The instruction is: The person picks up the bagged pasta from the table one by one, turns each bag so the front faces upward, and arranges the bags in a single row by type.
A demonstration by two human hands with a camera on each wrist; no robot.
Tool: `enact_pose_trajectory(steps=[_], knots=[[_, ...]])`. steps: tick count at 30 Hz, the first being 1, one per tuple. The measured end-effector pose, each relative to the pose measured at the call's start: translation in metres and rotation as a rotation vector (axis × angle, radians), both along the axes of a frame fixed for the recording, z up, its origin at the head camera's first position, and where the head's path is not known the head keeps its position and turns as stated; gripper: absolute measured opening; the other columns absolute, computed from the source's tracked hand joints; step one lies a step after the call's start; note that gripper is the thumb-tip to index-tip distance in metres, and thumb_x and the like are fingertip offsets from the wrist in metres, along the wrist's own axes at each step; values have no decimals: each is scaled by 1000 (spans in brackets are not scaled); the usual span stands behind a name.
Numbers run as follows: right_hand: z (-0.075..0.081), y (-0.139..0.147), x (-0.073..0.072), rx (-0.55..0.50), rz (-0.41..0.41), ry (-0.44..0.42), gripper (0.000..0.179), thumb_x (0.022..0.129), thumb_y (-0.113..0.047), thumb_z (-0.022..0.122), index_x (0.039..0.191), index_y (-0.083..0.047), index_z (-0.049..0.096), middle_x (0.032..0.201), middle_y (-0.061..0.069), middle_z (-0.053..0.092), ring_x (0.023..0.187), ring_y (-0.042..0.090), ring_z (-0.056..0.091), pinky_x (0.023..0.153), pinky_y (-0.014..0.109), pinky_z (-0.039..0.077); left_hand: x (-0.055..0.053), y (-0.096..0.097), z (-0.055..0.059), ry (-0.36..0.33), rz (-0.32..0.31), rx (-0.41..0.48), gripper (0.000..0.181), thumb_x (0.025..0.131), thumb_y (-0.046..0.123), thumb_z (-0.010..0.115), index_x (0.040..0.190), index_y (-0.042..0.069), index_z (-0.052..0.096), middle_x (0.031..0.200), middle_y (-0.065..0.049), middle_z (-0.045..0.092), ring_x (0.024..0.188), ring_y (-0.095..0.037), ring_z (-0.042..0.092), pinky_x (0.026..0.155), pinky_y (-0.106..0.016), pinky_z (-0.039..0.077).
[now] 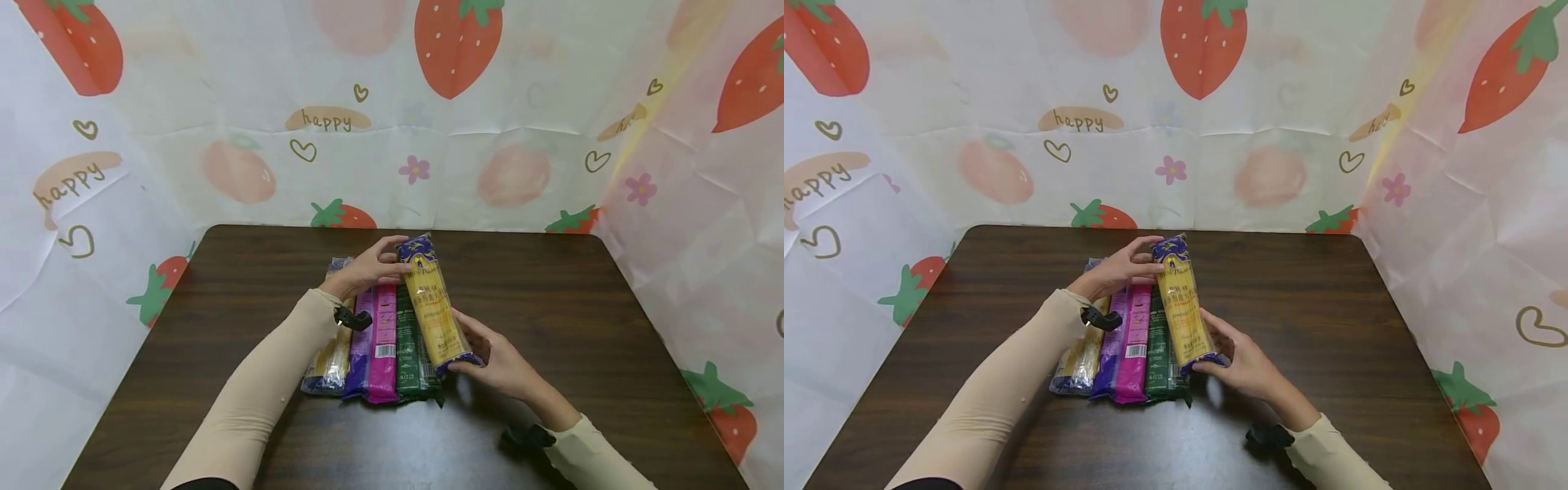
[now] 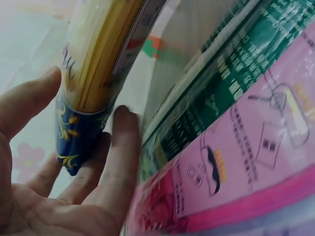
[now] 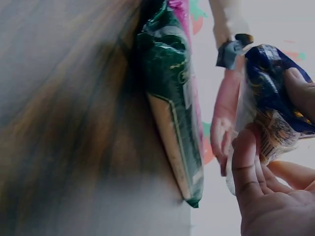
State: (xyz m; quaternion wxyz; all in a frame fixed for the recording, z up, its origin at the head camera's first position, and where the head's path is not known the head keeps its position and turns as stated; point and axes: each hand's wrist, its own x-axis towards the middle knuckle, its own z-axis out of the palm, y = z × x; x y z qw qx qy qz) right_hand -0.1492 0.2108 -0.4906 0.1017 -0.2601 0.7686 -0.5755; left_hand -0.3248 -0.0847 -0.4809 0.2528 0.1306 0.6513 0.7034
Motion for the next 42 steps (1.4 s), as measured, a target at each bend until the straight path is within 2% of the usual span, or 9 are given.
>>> enact_pose_trajectory(steps=[4,8,11,13,18,24,31,36,42], knots=[[-4,4,-1,-11,6,-16,94,93,0,83,170,-10,30,159,21,49,125,13,64,100,25,56,-1,9,-3,18,-7,-3,82,103,2,72,169,25,30,162,-26,38,135,-43,59,107,-54,55],[-6,8,-3,11,-43,-1,94,90,2,86,168,-8,35,147,22,58,116,17,68,97,26,58,-2,20,-7,52,31,-9,83,102,4,74,169,25,29,165,-24,35,136,-41,58,107,-49,55],[-6,11,-4,35,-89,-2,90,88,1,87,165,-6,40,140,21,62,111,20,70,94,27,60,0,30,-8,62,70,-17,84,102,6,75,169,22,27,165,-24,36,138,-42,57,111,-54,52],[-6,14,-5,48,-118,-16,89,87,0,88,164,-7,43,140,20,63,112,20,71,94,26,60,0,36,-8,61,89,-38,84,101,9,76,169,22,28,166,-24,36,141,-42,54,113,-58,48],[-7,22,-5,70,-167,-15,87,87,-1,89,163,-7,45,141,20,63,114,21,71,94,26,59,0,51,-5,97,111,-153,82,100,20,80,168,26,34,165,-23,41,145,-41,50,116,-62,43],[-11,31,-6,101,-217,-6,85,89,-4,88,163,-7,46,143,21,63,124,34,68,98,30,58,-2,70,-7,95,140,-169,80,101,18,79,168,21,34,163,-26,42,146,-42,49,118,-58,43],[-16,40,-7,93,-228,-27,83,92,-3,85,163,-1,42,149,26,58,130,43,63,100,28,57,-1,87,-15,91,148,-200,79,103,19,76,168,18,33,165,-25,40,150,-42,44,119,-58,42],[-18,44,-10,101,-253,-32,82,92,-1,84,162,1,42,147,27,59,129,40,64,97,22,56,-1,96,-18,106,136,-207,78,104,15,74,170,17,32,168,-24,38,152,-41,41,120,-58,41],[-20,49,-14,102,-266,-38,79,94,-1,82,162,3,42,139,26,62,123,36,67,99,22,55,-2,109,-21,128,118,-216,75,104,8,72,169,14,35,169,-21,37,157,-35,35,120,-55,42]])
